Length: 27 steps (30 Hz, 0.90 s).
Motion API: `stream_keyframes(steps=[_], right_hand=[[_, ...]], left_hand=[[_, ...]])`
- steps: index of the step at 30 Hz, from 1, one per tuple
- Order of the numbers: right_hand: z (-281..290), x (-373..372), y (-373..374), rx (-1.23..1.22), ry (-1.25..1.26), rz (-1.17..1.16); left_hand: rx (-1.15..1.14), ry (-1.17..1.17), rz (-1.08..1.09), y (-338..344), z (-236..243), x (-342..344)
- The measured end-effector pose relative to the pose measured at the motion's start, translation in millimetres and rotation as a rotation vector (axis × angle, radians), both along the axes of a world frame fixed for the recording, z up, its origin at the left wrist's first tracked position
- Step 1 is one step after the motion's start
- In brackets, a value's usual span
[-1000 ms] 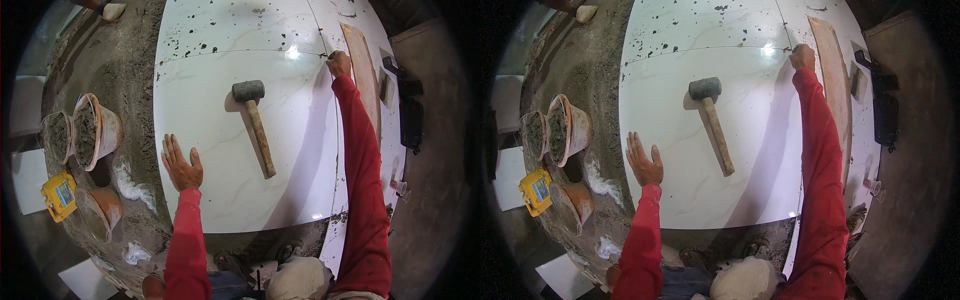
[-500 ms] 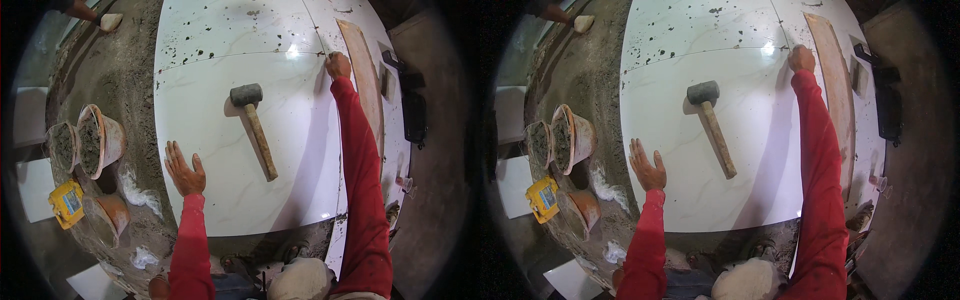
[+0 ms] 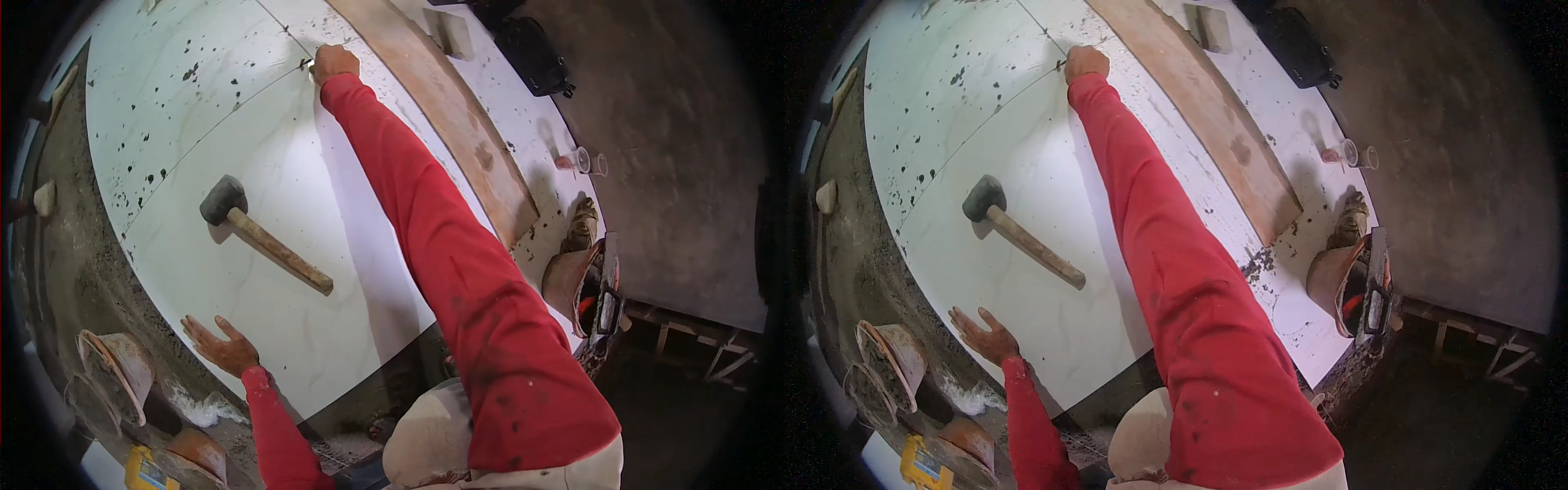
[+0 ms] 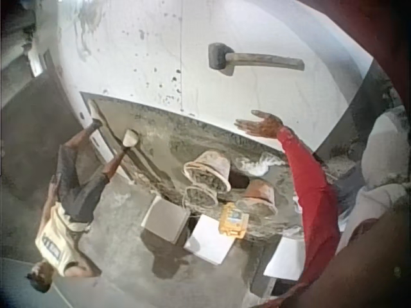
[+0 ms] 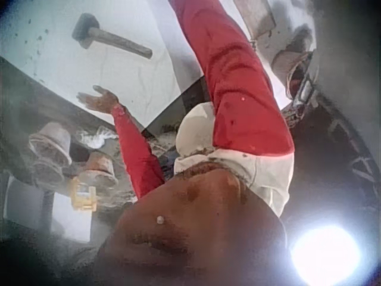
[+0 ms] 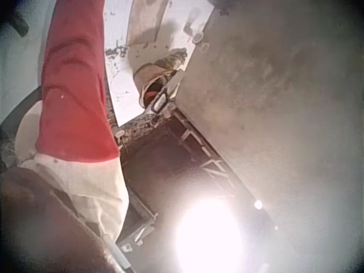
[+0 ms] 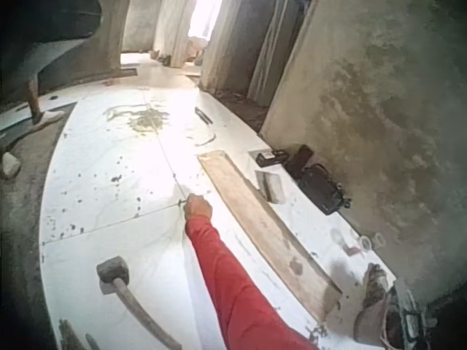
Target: The person taps a floor tile into place with a rubber mallet and then wipes the surface of the tile with a cloth.
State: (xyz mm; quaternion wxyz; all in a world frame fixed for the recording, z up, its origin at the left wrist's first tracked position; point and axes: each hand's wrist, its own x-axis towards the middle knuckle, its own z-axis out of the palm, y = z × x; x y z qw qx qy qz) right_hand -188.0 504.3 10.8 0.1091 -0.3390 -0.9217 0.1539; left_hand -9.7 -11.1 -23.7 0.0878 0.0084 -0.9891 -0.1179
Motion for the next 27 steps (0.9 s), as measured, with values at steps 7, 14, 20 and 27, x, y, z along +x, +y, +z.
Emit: stream_keyframes(steps=[7, 14, 20, 27], right_hand=[[10.4, 223.1, 117.7, 0.317, 0.113, -0.042], [112.1, 620.9, 376.9, 0.989, -0.763, -0.447], [0.1, 602.5, 335.7, 0.078, -0.568, -0.783], [-27.7, 608.9, 319.4, 0.207, -0.495, -0.879]], left_hand=[[-0.057, 0.068, 0.001, -20.1, 4.9, -13.1], [0.010, 0.064, -0.051, -15.3, -16.3, -2.8], [-0.030, 0.113, -0.084, -25.4, -3.8, -9.0], [0.030, 0.104, -0.134, -11.3, -10.6, -12.1]])
